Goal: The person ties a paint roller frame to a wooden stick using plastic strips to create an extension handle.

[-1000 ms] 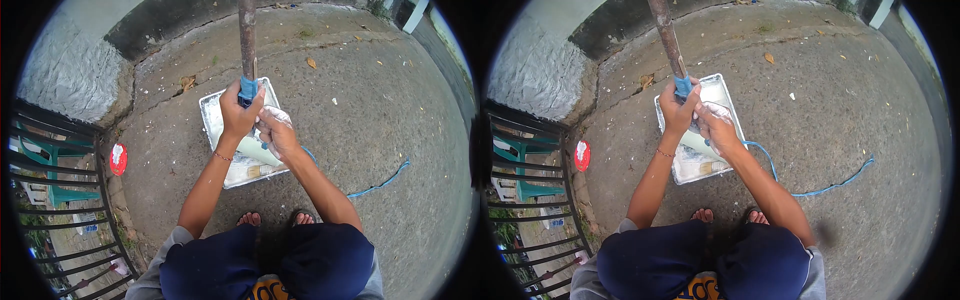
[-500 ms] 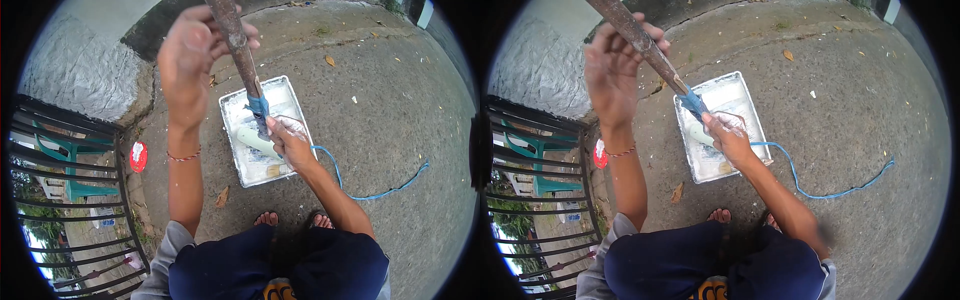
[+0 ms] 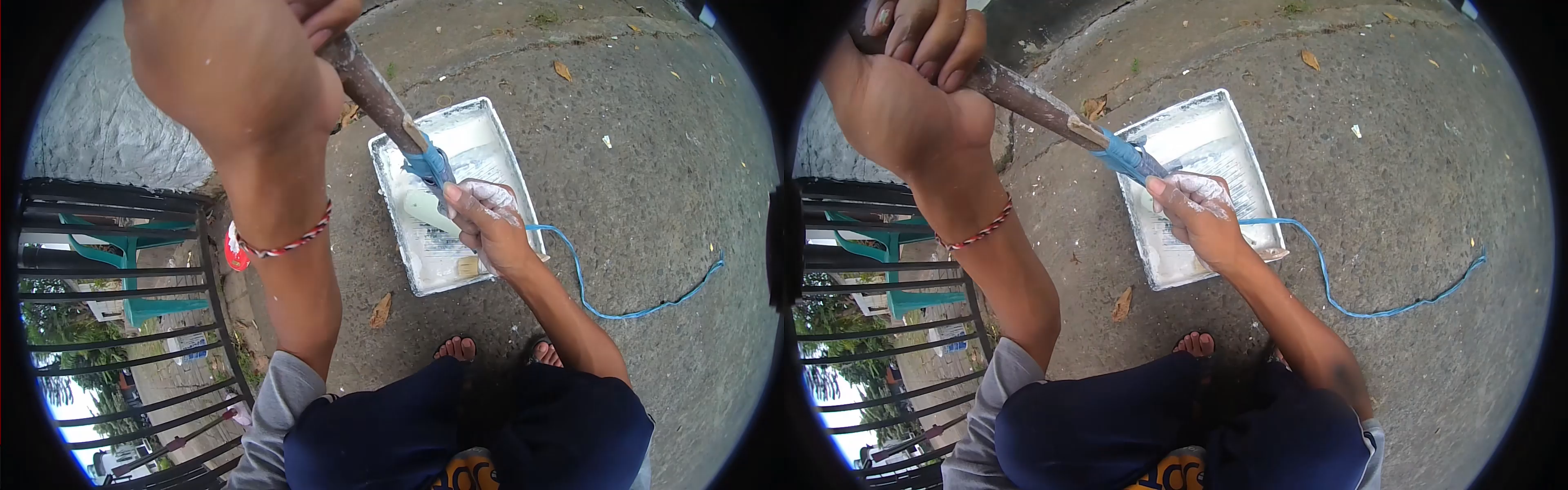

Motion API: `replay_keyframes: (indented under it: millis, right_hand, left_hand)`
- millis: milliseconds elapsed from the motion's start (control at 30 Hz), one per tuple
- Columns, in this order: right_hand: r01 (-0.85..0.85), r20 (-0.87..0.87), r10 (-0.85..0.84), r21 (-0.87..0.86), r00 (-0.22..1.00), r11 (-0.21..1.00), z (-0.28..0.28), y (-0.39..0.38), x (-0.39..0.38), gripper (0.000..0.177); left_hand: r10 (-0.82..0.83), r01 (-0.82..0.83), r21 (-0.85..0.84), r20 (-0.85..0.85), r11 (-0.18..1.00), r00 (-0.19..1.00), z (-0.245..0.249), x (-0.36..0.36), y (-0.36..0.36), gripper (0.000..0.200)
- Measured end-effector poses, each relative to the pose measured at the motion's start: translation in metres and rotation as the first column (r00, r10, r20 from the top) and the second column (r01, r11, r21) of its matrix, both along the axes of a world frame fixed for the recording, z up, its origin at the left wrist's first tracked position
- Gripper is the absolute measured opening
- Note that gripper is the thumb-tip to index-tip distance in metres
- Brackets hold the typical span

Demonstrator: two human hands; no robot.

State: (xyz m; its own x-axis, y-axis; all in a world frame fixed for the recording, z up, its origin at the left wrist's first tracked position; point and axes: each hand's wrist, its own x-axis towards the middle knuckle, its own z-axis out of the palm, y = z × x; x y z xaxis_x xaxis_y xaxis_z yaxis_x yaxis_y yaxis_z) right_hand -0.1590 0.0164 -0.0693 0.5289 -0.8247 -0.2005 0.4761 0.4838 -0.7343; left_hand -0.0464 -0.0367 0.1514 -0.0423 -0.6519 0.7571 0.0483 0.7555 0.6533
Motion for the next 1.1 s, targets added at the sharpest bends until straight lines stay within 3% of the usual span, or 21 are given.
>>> replay_keyframes:
  millis: [67,167,200,267,367,433,500,567,600,667,733,800,833,900,933,1000,1033,1100]
  right_hand:
    - [0.000,0.006,0.000,0.008,1.000,1.000,0.001,0.000,-0.002,0.032]
    - [0.000,0.014,0.000,0.008,1.000,1.000,0.000,-0.001,-0.009,0.031]
    - [0.005,-0.014,-0.005,-0.007,1.000,1.000,0.001,-0.001,-0.012,0.031]
    - [0.012,-0.045,-0.012,-0.016,0.999,1.000,0.000,-0.001,-0.015,0.032]
    - [-0.012,-0.028,0.011,-0.048,1.000,0.999,-0.002,-0.003,-0.013,0.033]
    - [0.050,-0.123,-0.063,-0.099,0.990,0.994,0.004,-0.006,-0.012,0.036]
    - [0.054,-0.098,-0.066,-0.118,0.993,0.991,-0.001,-0.011,-0.013,0.036]
    - [0.074,-0.064,-0.082,-0.116,0.995,0.990,-0.006,-0.013,-0.016,0.037]
    - [0.073,-0.035,-0.077,-0.111,0.996,0.991,-0.008,-0.015,-0.018,0.037]
    - [0.082,0.008,-0.082,-0.077,0.997,0.994,-0.006,-0.015,-0.021,0.037]
    - [0.092,0.017,-0.091,-0.056,0.996,0.994,-0.008,-0.018,-0.021,0.036]
    - [0.101,0.025,-0.101,-0.022,0.995,0.995,-0.012,-0.020,-0.023,0.036]
    - [0.097,0.050,-0.095,-0.040,0.994,0.994,-0.013,-0.022,-0.023,0.034]
    - [0.099,0.075,-0.094,-0.052,0.993,0.994,-0.018,-0.026,-0.026,0.033]
    - [0.080,0.103,-0.076,-0.032,0.992,0.996,-0.021,-0.028,-0.029,0.032]
    - [0.082,0.088,-0.083,0.012,0.993,0.997,-0.022,-0.028,-0.031,0.029]
    - [0.084,0.083,-0.085,0.024,0.993,0.996,-0.025,-0.024,-0.031,0.029]
    - [0.096,0.107,-0.096,0.009,0.990,0.995,-0.035,-0.021,-0.030,0.029]
  left_hand:
    - [0.250,-0.251,-0.029,-0.032,0.967,0.968,-0.002,-0.015,0.003,0.041]
    - [0.147,-0.145,0.023,-0.193,0.989,0.970,-0.004,-0.017,0.000,0.038]
    - [-0.015,0.017,0.010,-0.138,1.000,0.990,-0.003,-0.010,-0.002,0.037]
    - [-0.180,0.182,0.011,-0.085,0.983,0.980,0.000,0.000,-0.005,0.037]
    - [-0.322,0.318,0.093,0.027,0.943,0.946,0.003,0.006,-0.009,0.038]
    - [-0.216,0.216,0.010,0.040,0.976,0.976,-0.015,0.009,-0.017,0.039]
    - [-0.035,0.041,-0.097,0.064,0.994,0.997,-0.039,0.013,-0.024,0.041]
    - [-0.179,0.153,0.142,0.198,0.978,0.964,-0.068,0.050,-0.027,0.079]
    - [0.041,-0.096,0.223,0.239,0.970,0.970,-0.081,0.037,-0.012,0.080]
    - [0.019,-0.085,0.343,0.193,0.936,0.981,-0.121,0.036,-0.006,0.084]
    - [-0.137,0.069,0.438,0.125,0.896,0.983,-0.167,0.041,-0.002,0.084]
    - [-0.200,0.123,0.499,0.104,0.858,0.974,-0.188,0.026,0.006,0.078]
    - [-0.197,0.120,0.506,0.101,0.854,0.975,-0.201,0.024,0.007,0.078]
    - [-0.172,0.011,0.648,0.186,0.761,0.967,-0.218,0.020,0.005,0.059]
    - [-0.173,0.013,0.653,0.181,0.757,0.968,-0.223,0.015,0.006,0.059]
    - [-0.097,0.112,0.658,-0.060,0.745,0.993,-0.232,0.005,0.007,0.047]
    - [-0.097,0.116,0.666,-0.065,0.737,0.993,-0.238,0.002,0.006,0.047]
    - [-0.003,-0.039,0.461,0.089,0.886,0.996,-0.240,-0.004,-0.002,0.044]
